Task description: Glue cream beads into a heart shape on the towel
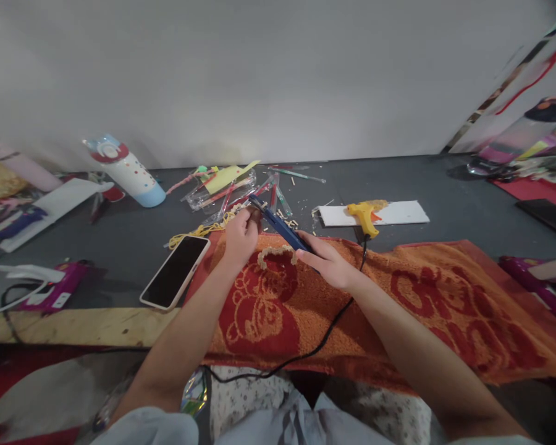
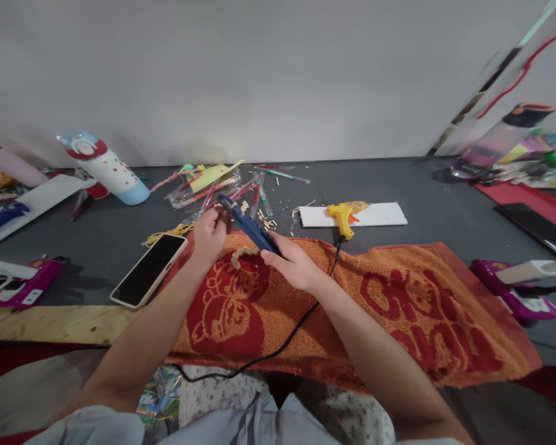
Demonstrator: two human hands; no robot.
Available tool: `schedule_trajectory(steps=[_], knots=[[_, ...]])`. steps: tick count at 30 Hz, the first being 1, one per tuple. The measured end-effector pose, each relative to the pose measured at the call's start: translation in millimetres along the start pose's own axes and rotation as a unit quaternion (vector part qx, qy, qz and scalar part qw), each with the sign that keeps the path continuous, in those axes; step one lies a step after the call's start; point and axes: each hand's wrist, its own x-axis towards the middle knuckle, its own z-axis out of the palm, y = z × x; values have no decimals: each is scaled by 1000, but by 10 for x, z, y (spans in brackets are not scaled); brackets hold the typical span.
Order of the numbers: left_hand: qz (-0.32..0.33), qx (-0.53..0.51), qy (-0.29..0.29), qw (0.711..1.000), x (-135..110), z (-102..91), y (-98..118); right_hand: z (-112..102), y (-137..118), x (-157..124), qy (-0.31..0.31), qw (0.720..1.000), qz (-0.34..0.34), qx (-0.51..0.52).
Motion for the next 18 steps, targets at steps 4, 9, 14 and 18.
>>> schedule_trajectory(steps=[4,9,14,18], knots=[[3,7,0,1000,0,-3,5,-10,-5,1,1,1000,-2,-4],[-6,-36,3,999,1,8,32,-3,3,0,5,1000,5,6],[-64,-164,-20,984,-43,96,56,57,32,-3,32,998,-2,44],[-109,-244,-106,958,-160,228,121,103,35,1,56,995,-6,84]])
